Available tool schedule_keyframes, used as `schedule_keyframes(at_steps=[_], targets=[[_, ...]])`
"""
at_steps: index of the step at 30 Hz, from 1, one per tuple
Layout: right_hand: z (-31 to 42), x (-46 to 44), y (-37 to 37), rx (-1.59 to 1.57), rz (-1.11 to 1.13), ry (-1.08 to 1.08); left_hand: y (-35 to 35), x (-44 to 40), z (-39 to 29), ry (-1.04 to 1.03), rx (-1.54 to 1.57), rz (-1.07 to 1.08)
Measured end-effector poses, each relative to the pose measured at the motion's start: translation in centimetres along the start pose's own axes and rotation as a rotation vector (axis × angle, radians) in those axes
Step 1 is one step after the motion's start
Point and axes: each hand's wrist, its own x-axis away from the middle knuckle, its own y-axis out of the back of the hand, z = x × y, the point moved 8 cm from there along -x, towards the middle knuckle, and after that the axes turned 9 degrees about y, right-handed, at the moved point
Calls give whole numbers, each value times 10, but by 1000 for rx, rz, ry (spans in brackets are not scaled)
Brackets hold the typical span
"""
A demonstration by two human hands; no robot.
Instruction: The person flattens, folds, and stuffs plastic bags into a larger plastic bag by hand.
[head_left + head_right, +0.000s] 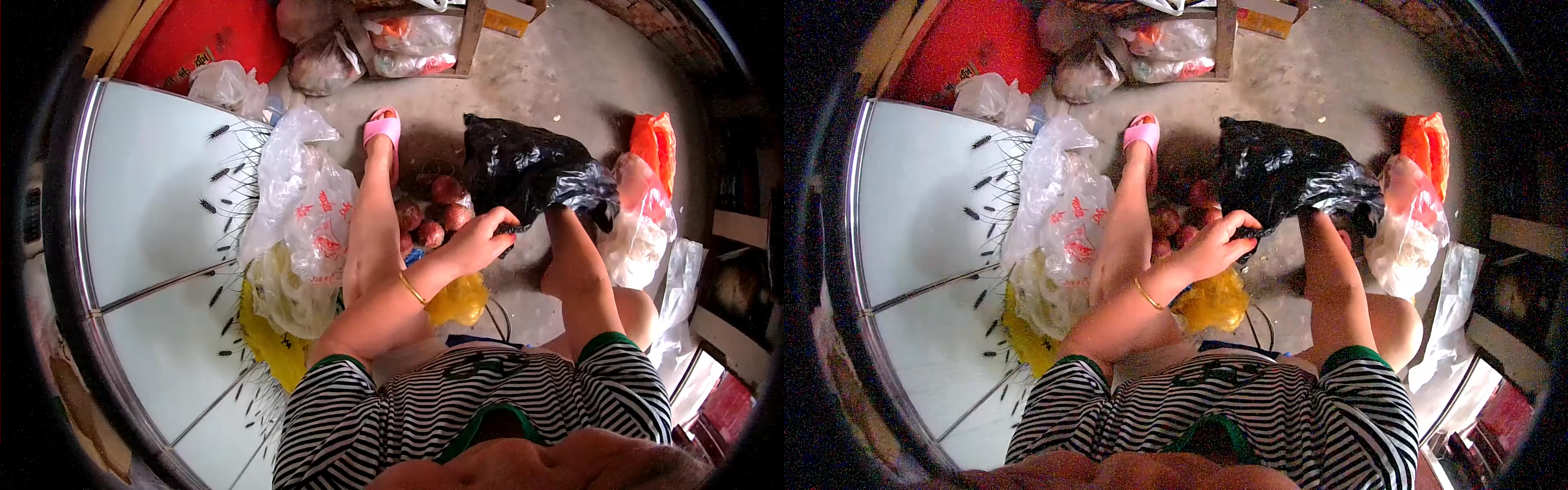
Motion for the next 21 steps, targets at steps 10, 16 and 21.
schedule_keyframes(at_steps=[10,16,21], targets=[[-36,-14,-42,314,165,-87,-7,-7,7,55,-22,0],[-48,-29,-61,411,241,-101,31,-10,1,140,-115,-292],[-53,-31,-66,453,273,-101,46,-10,-1,162,-208,-365]])
